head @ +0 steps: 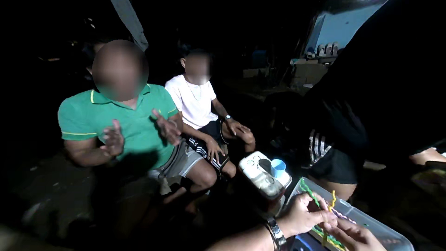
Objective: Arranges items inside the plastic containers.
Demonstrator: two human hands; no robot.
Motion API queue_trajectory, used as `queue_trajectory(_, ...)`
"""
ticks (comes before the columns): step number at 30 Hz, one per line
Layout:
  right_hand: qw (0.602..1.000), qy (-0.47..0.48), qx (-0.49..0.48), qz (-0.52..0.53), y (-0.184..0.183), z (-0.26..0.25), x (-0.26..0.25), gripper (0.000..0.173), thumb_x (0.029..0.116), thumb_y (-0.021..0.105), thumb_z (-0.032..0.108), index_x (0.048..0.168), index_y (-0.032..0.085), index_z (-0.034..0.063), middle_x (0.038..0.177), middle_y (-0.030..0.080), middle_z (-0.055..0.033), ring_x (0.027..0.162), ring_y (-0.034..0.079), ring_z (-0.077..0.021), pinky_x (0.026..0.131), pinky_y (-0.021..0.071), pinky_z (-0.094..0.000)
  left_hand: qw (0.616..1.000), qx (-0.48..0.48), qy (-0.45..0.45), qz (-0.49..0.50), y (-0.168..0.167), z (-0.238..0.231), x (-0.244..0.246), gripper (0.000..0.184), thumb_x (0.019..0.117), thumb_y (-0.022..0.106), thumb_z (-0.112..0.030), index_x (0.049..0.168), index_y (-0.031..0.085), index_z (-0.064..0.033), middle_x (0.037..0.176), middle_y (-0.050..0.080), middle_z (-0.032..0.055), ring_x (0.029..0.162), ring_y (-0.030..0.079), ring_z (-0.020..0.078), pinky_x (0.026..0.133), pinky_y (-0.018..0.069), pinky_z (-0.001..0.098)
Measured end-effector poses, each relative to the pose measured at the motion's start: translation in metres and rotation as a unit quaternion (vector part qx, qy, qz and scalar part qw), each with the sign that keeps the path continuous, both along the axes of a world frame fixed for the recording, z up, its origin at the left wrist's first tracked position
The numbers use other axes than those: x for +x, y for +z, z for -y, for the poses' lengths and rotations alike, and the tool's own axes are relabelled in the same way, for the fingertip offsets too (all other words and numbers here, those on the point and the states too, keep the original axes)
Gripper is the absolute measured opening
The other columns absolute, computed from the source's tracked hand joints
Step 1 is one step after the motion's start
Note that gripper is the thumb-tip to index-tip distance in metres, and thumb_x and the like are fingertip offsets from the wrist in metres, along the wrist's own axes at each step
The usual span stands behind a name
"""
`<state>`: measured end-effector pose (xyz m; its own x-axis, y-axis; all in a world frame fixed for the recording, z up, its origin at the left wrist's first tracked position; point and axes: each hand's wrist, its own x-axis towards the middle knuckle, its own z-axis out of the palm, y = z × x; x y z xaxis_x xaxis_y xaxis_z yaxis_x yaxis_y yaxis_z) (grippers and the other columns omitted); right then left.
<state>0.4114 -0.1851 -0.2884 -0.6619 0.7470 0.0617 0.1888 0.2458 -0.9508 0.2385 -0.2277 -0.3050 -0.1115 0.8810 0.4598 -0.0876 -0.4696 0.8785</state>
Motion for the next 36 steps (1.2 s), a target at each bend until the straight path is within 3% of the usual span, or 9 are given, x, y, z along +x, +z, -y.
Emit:
queue_trajectory(3,0.996,-0.041,-0.041,-0.067,-0.001,0.002,-0.002,0.009,0.0905,0.064,0.000,0.090,0.071,0.0061,0.080,0.070,0.0087,0.075,0.066,0.0013,0.075,0.0579,-0.0219,1.000,-0.015,-0.019,-0.011,0.002,0.003,0.000,0.013,0.0891,0.068,0.006,0.099,0.060,0.0060,0.091,0.065,0.0048,0.082,0.063,0.0046,0.079,0.0543,0.0229)
queue_trajectory(7,0.991,-0.043,-0.063,-0.113,-0.006,-0.001,-0.003,0.019,0.0844,0.068,-0.006,0.087,0.064,0.0123,0.077,0.070,0.0111,0.072,0.066,0.0008,0.072,0.0576,-0.0210,0.997,-0.062,-0.027,-0.024,0.006,0.008,0.003,0.018,0.0904,0.067,0.004,0.106,0.061,0.0109,0.090,0.066,0.0056,0.081,0.063,0.0041,0.079,0.0547,0.0216)
queue_trajectory(11,1.000,-0.007,-0.012,-0.014,-0.007,0.000,0.008,0.015,0.0971,0.061,0.008,0.106,0.069,-0.0013,0.091,0.070,0.0023,0.083,0.066,-0.0001,0.081,0.0570,-0.0237,0.998,-0.051,-0.018,-0.022,0.002,0.006,0.007,0.013,0.0913,0.067,0.004,0.101,0.060,0.0074,0.086,0.065,0.0050,0.076,0.064,0.0048,0.075,0.0555,0.0228)
queue_trajectory(15,1.000,0.000,-0.002,-0.002,-0.007,-0.004,0.012,0.019,0.1006,0.056,0.010,0.101,0.071,-0.0006,0.091,0.071,0.0037,0.085,0.065,0.0025,0.083,0.0553,-0.0222,0.999,-0.038,-0.017,-0.011,-0.004,-0.003,0.008,0.012,0.0916,0.066,0.003,0.099,0.057,0.0048,0.085,0.062,0.0043,0.071,0.060,0.0045,0.068,0.0543,0.0216)
queue_trajectory(21,0.995,-0.067,-0.040,-0.057,-0.010,-0.002,0.002,0.003,0.0887,0.068,0.004,0.088,0.069,0.0070,0.076,0.069,0.0085,0.070,0.065,0.0014,0.069,0.0563,-0.0202,0.998,-0.048,-0.029,-0.041,-0.004,-0.004,0.005,0.012,0.0901,0.068,0.003,0.097,0.059,0.0047,0.085,0.063,0.0045,0.076,0.062,0.0045,0.074,0.0542,0.0227)
queue_trajectory(26,0.992,-0.078,-0.011,-0.101,-0.021,-0.010,-0.005,0.017,0.0760,0.075,0.003,0.083,0.063,0.0125,0.070,0.066,0.0101,0.064,0.063,0.0021,0.062,0.0551,-0.0181,0.996,-0.043,-0.023,-0.075,0.001,0.000,0.005,0.010,0.0898,0.070,0.002,0.094,0.064,0.0083,0.089,0.065,0.0067,0.083,0.062,0.0038,0.079,0.0531,0.0207)
queue_trajectory(28,0.995,-0.066,0.019,-0.072,-0.022,-0.011,-0.004,0.014,0.0784,0.075,0.009,0.089,0.067,0.0092,0.076,0.068,0.0073,0.069,0.065,0.0005,0.067,0.0569,-0.0198,0.996,-0.046,-0.021,-0.077,0.000,0.000,0.004,0.009,0.0906,0.068,0.002,0.095,0.063,0.0082,0.089,0.064,0.0067,0.082,0.061,0.0040,0.078,0.0530,0.0208)
queue_trajectory(31,0.998,-0.029,0.049,-0.015,-0.017,-0.013,0.003,0.017,0.0918,0.068,0.016,0.103,0.070,0.0039,0.087,0.071,0.0025,0.077,0.066,-0.0012,0.075,0.0573,-0.0228,0.997,-0.063,-0.003,-0.054,-0.001,-0.001,0.003,0.009,0.0914,0.066,0.003,0.096,0.060,0.0069,0.086,0.064,0.0055,0.076,0.063,0.0042,0.074,0.0550,0.0221)
queue_trajectory(36,1.000,-0.019,0.021,-0.004,-0.018,-0.015,0.006,0.017,0.0997,0.058,0.015,0.096,0.072,0.0068,0.083,0.070,0.0054,0.076,0.065,0.0001,0.075,0.0551,-0.0222,0.994,-0.089,0.004,-0.069,0.000,-0.002,0.003,0.011,0.0923,0.067,0.000,0.099,0.059,0.0047,0.089,0.061,0.0053,0.079,0.060,0.0051,0.075,0.0529,0.0231)
